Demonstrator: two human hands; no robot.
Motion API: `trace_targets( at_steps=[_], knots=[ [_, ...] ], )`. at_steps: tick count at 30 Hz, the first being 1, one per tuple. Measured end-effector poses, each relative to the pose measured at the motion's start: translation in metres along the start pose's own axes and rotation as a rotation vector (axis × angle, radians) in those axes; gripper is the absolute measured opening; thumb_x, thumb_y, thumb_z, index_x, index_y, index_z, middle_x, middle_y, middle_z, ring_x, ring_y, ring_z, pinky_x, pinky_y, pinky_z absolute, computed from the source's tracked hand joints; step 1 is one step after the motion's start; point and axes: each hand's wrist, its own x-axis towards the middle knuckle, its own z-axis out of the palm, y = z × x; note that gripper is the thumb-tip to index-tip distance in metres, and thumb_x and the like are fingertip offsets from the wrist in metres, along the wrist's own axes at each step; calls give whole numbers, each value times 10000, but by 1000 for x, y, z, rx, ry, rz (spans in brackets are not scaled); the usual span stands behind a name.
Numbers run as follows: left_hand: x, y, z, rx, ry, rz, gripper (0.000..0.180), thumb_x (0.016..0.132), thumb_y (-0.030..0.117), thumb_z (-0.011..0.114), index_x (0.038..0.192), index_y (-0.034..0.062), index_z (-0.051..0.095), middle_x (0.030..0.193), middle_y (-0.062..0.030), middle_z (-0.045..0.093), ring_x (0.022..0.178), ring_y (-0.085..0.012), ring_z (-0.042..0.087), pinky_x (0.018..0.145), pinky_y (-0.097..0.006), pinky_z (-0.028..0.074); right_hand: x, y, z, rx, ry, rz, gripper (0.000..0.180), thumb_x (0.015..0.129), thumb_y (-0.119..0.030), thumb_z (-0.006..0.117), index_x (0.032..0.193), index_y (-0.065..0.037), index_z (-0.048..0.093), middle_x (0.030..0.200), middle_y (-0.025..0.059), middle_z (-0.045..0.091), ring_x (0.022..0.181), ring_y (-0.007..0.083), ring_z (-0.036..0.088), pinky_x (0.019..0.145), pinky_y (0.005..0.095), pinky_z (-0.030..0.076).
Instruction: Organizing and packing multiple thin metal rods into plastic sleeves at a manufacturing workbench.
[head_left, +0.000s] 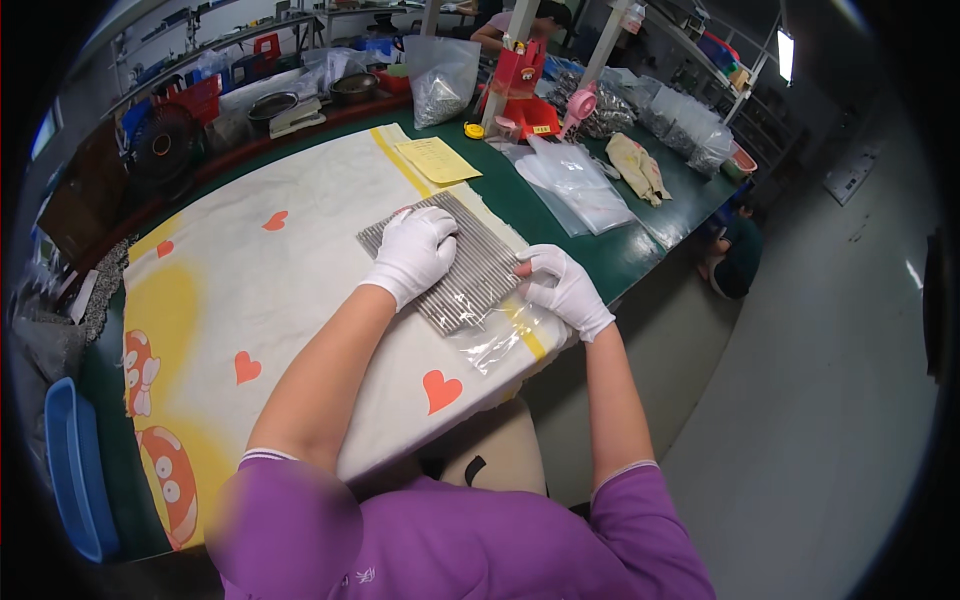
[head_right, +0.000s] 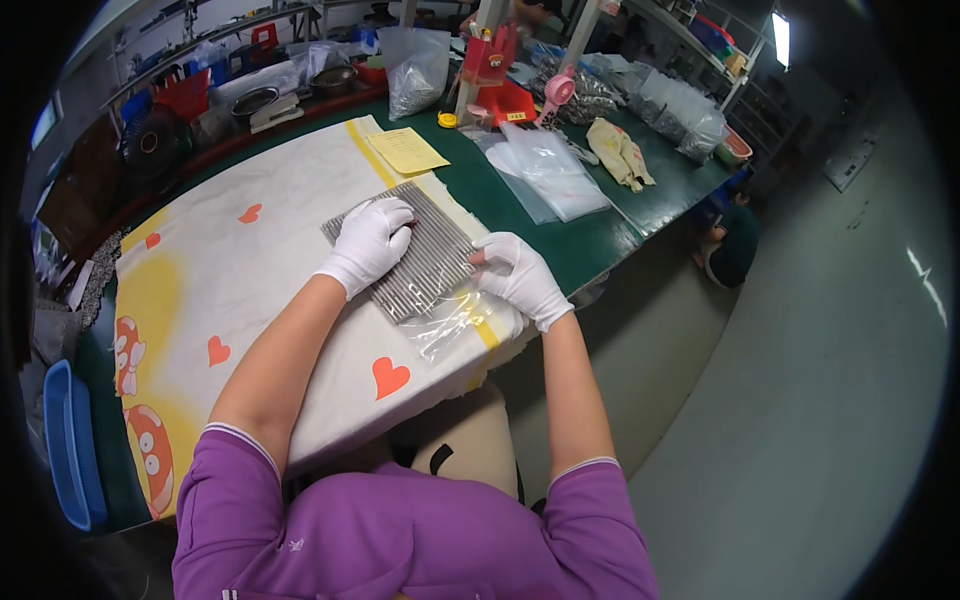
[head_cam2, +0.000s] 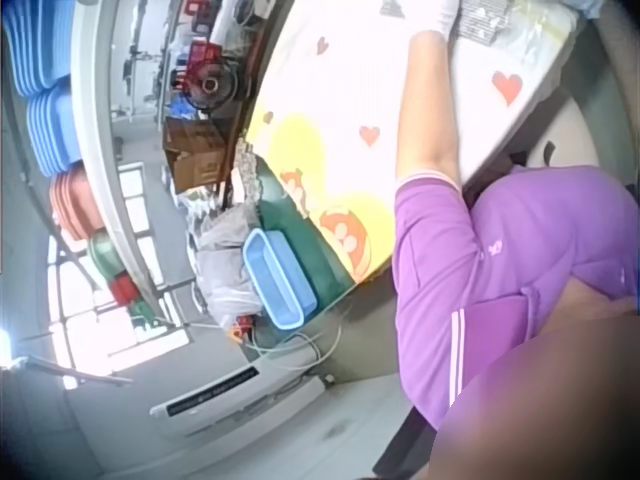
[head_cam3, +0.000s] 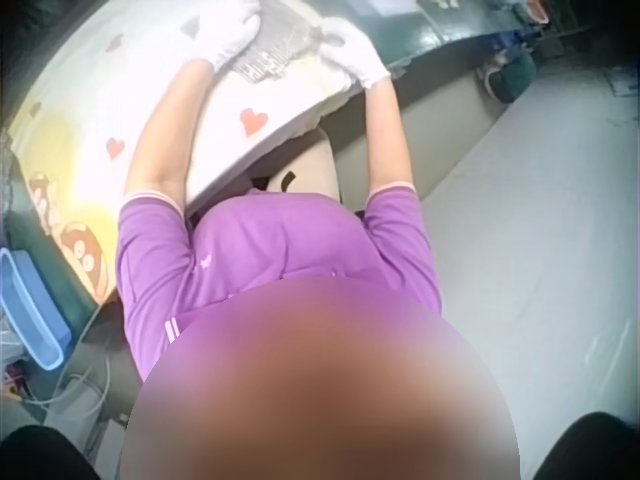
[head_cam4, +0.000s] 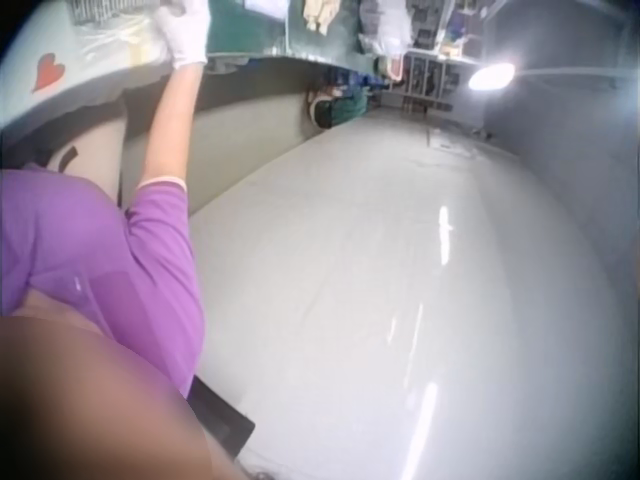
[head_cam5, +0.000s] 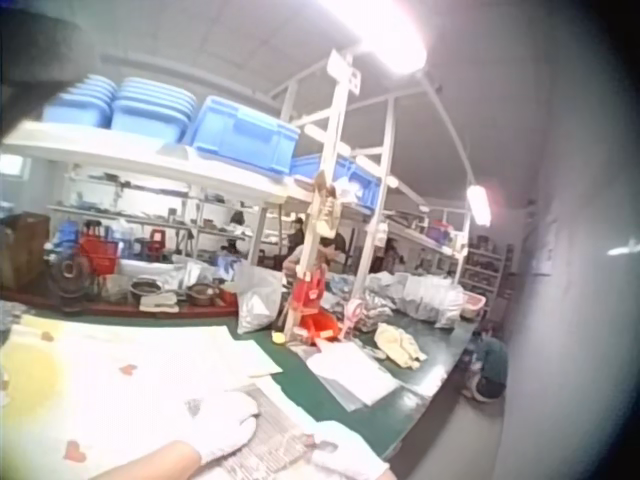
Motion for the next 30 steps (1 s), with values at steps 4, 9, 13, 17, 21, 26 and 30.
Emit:
trace_targets(
  at_steps=[4, 9, 13, 17, 21, 26, 30],
  knots=[
    [3, 11, -1, 30, -170, 11, 269, 852, 228, 530, 1033, 79, 662, 1120, -73, 617, 1156, -249, 529, 1039, -492, 364, -1, -1, 0, 5, -51, -11, 200, 748, -28, 749, 936, -45, 684, 1153, 44, 576, 949, 129, 580, 861, 251, 467],
    [2, 8, 3, 113, -153, 26, 339, 888, 272, 478, 1109, 85, 655, 1279, -70, 580, 1262, -245, 470, 1087, -498, 315, 1, -3, 3, -49, 71, 100, 128, 760, -8, 730, 886, -23, 708, 1098, 45, 590, 903, 132, 610, 803, 258, 499],
    [4, -6, 1, -62, -108, -27, 329, 883, 235, 458, 1079, 77, 670, 1188, -105, 634, 1178, -274, 541, 1060, -447, 357, -1, -5, 2, -21, 62, 88, 157, 737, -26, 745, 888, -30, 704, 1088, 57, 601, 944, 168, 612, 830, 282, 497],
    [-3, -36, 4, -32, 147, -182, 325, 866, 196, 456, 1080, 73, 667, 1122, -133, 655, 1078, -305, 587, 987, -411, 425, -9, -21, 14, -370, 200, -179, 272, 632, -76, 778, 891, -64, 696, 1091, 102, 621, 1033, 288, 585, 904, 359, 480],
    [-4, -36, 3, -34, 123, -493, 343, 837, 153, 460, 1100, 82, 667, 1107, -153, 656, 1009, -332, 618, 927, -413, 469, -32, -60, 50, -610, 133, -365, 360, 604, -191, 800, 931, -106, 679, 1070, 63, 625, 1100, 316, 548, 951, 417, 432],
    [-4, -39, 3, -118, 159, -525, 340, 826, 131, 455, 1083, 84, 671, 1087, -166, 660, 1004, -341, 620, 909, -416, 478, -26, -72, 69, -558, 205, -362, 261, 616, -176, 772, 851, -112, 679, 837, 54, 625, 962, 311, 595, 882, 428, 463],
    [-2, -35, 5, -35, 263, -367, 234, 773, 69, 501, 934, 91, 670, 953, -157, 663, 911, -339, 627, 845, -423, 490, -22, -63, 68, -525, 304, -284, 157, 659, -78, 724, 805, -74, 669, 762, 74, 630, 833, 288, 621, 733, 393, 492]
  ],
)
